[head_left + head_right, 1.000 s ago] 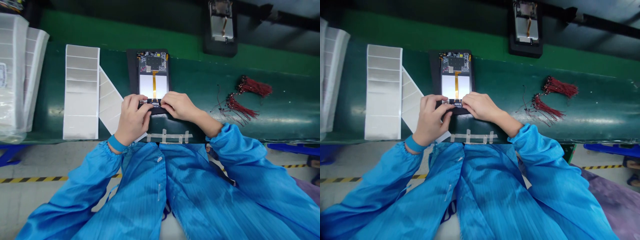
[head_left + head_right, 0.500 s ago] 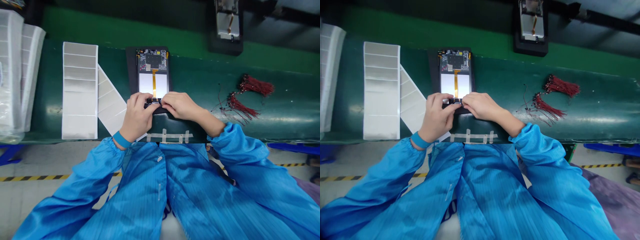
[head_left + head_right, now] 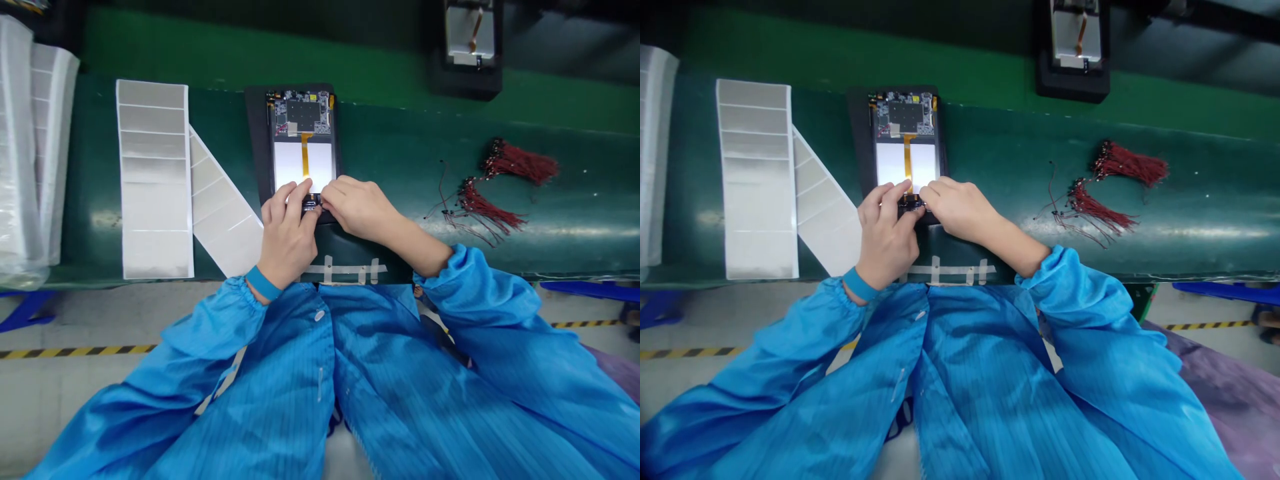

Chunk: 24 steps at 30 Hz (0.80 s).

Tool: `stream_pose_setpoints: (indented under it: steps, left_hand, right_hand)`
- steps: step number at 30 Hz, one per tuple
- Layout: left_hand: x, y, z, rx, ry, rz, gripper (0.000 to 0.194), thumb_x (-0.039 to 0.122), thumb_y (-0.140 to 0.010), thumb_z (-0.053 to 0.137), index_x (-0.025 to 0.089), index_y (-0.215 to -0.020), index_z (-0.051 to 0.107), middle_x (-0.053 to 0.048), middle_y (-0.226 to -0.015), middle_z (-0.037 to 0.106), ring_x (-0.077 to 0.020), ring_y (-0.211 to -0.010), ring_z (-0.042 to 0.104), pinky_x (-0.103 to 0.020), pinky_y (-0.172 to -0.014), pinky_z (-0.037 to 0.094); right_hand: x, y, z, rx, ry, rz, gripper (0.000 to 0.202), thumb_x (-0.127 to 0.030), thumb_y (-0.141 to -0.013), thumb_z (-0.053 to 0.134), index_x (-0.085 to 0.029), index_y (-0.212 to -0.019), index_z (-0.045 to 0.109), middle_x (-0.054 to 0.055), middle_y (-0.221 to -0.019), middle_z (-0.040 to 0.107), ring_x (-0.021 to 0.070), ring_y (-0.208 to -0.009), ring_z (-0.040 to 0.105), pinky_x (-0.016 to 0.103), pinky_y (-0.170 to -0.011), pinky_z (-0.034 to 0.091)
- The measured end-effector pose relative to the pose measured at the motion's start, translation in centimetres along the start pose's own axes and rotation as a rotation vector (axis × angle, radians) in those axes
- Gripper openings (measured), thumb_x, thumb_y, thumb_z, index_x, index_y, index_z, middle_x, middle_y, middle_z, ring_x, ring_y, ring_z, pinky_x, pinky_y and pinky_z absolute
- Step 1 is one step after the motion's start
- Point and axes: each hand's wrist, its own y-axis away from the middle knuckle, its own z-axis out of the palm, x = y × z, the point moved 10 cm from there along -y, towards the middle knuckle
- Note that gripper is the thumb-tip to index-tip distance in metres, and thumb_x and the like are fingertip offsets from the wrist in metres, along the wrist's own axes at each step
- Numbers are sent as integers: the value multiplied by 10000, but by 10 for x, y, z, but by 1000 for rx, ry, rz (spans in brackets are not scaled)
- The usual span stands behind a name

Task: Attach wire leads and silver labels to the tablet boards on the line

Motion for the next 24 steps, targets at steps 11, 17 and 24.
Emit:
stream_pose_setpoints:
  steps: [11, 17, 24]
  left_hand:
    - [-13, 11, -16, 104, 36, 19, 384, 145, -971, 450, 237, -1215, 733, -114, -1546, 572, -331, -1439, 474, -560, -1193, 382]
    - [-8, 18, -8, 75, -57, 48, 403, 169, -994, 452, 248, -1234, 766, -113, -1555, 569, -344, -1439, 451, -557, -1189, 359]
    - [-9, 12, -2, 43, -95, 54, 391, 201, -1019, 433, 227, -1219, 768, -125, -1566, 565, -358, -1434, 453, -557, -1176, 345]
  right_hand:
    - [1, -4, 5, -33, 40, 31, 225, -209, -1090, 423, -131, -1152, 624, 171, -1151, 713, 287, -1036, 592, 362, -660, 278]
    - [1, -6, 7, -39, -16, 65, 248, -186, -1070, 416, -110, -1174, 628, 176, -1165, 709, 287, -1063, 604, 352, -728, 349]
    - [1, -10, 11, -4, -88, 109, 239, -132, -1022, 423, -107, -1127, 636, 167, -1120, 714, 277, -1025, 622, 353, -802, 393]
